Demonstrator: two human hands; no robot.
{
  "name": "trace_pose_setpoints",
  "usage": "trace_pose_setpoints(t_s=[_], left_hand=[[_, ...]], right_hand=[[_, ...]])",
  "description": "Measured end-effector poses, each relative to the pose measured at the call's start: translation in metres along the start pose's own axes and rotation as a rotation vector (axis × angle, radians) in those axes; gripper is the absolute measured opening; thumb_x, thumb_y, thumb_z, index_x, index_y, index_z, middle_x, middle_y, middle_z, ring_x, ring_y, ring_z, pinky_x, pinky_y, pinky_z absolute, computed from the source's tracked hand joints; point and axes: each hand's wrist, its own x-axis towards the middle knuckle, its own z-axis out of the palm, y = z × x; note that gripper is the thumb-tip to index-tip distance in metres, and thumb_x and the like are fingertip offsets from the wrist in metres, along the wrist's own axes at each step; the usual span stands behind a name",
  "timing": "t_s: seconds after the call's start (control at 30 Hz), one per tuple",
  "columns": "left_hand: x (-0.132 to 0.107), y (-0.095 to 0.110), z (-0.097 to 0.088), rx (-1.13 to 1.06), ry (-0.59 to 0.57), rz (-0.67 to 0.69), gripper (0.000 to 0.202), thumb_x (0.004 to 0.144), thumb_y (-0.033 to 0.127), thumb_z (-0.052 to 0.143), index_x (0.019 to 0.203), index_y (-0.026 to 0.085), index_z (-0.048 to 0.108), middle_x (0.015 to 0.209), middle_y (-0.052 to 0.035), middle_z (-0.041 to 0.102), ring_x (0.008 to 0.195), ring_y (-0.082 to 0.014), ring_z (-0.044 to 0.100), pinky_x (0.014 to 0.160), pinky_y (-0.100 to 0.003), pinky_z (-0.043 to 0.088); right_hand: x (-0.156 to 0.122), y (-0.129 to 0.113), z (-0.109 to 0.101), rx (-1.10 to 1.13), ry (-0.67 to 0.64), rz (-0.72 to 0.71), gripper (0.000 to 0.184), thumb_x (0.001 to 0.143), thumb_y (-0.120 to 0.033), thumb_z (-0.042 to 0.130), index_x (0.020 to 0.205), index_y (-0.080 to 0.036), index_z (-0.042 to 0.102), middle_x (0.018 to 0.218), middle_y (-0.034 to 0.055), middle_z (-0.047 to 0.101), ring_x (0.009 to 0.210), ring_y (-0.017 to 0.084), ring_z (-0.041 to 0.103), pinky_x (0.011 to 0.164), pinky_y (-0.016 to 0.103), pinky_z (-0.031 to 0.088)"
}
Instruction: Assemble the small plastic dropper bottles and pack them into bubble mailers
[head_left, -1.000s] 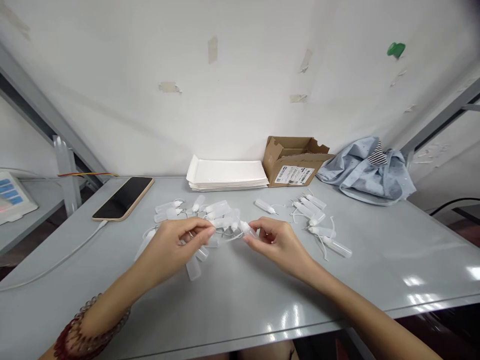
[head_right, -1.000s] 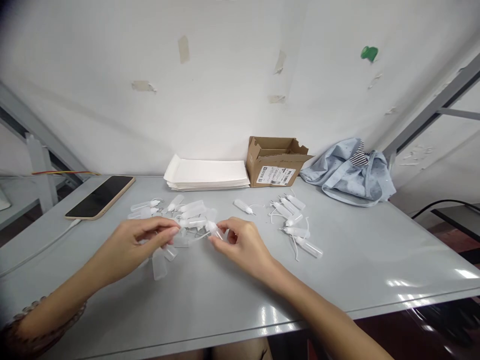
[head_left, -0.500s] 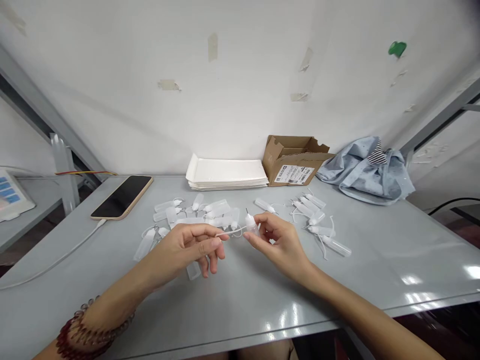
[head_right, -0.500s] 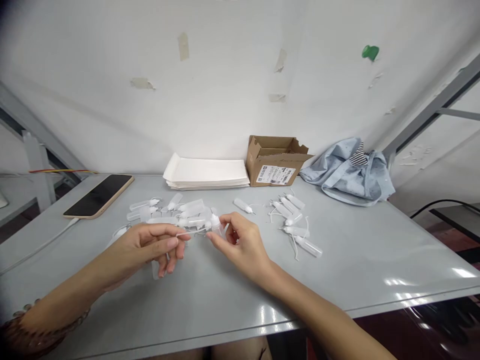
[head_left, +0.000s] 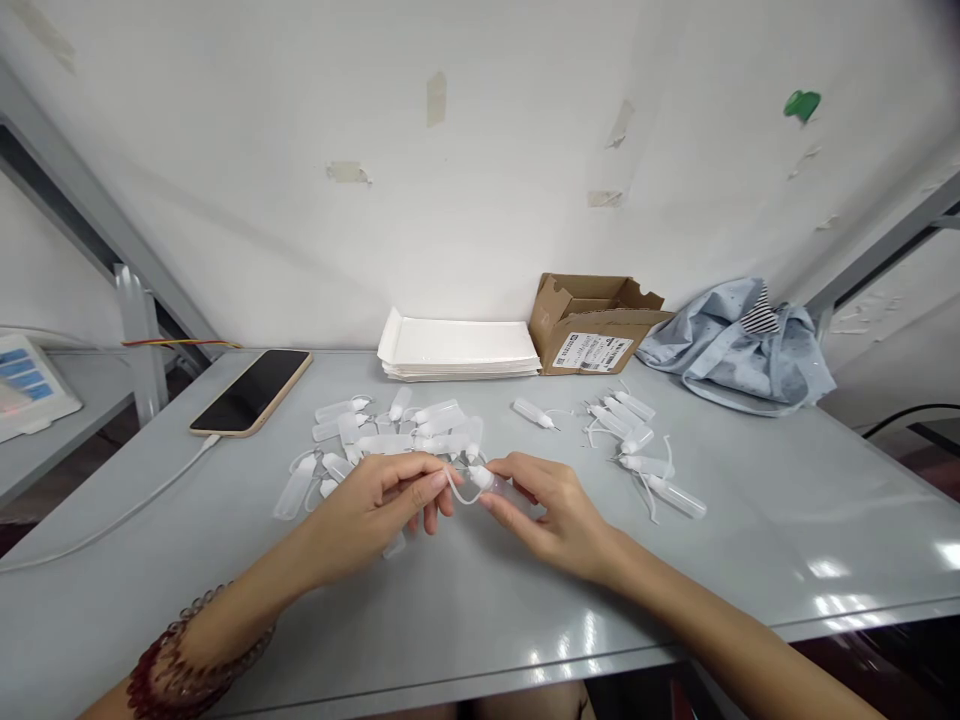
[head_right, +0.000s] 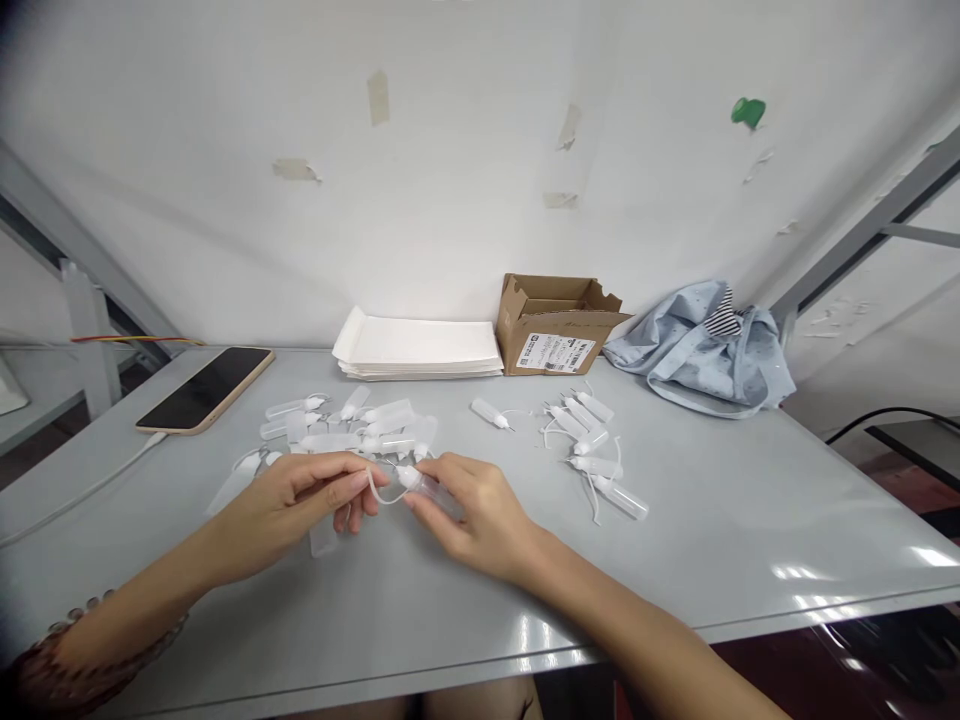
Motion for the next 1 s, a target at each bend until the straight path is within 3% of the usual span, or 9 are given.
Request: trace_pose_setpoints(t_s=[0.47,0.8,1.0], left_hand=[[0.0001,0.0009,0.0024,0.217,0.003,0.041,0.034,0.093,0.030,0.039,0.069,0.018,0.060,0.065,0.0011,0.063,0.059,-0.0117,0.057,0.056,-0.021,0.045],[0.0003,-0.0032,0.0039,0.276,0.008,0.084,0.033,0.094,0.027,0.038,0.070,0.018,0.059,0.062,0.0024,0.057,0.061,-0.0114,0.055,0.058,-0.022,0.040],[-0.0001,-0.0046,0.0052,0.283,0.008,0.094,0.032,0.093,0.025,0.038,0.069,0.018,0.057,0.062,0.0026,0.055,0.061,-0.0111,0.053,0.058,-0.022,0.038]], right_hand=[[-0.0020,-0.0048,-0.0025,0.061,-0.065,-0.052,0.018,0.089,-0.026,0.049,0.101,-0.016,0.058,0.071,0.0026,0.060,0.058,0.011,0.049,0.055,0.023,0.041],[-0.0023,-0.0041,-0.0013,0.044,-0.083,-0.048,0.018,0.089,-0.026,0.050,0.099,-0.014,0.059,0.067,0.0022,0.057,0.056,0.011,0.048,0.054,0.024,0.040],[-0.0023,-0.0050,-0.0033,0.076,-0.099,-0.009,0.019,0.089,-0.025,0.049,0.098,-0.014,0.062,0.072,0.0047,0.063,0.058,0.012,0.052,0.055,0.024,0.042]])
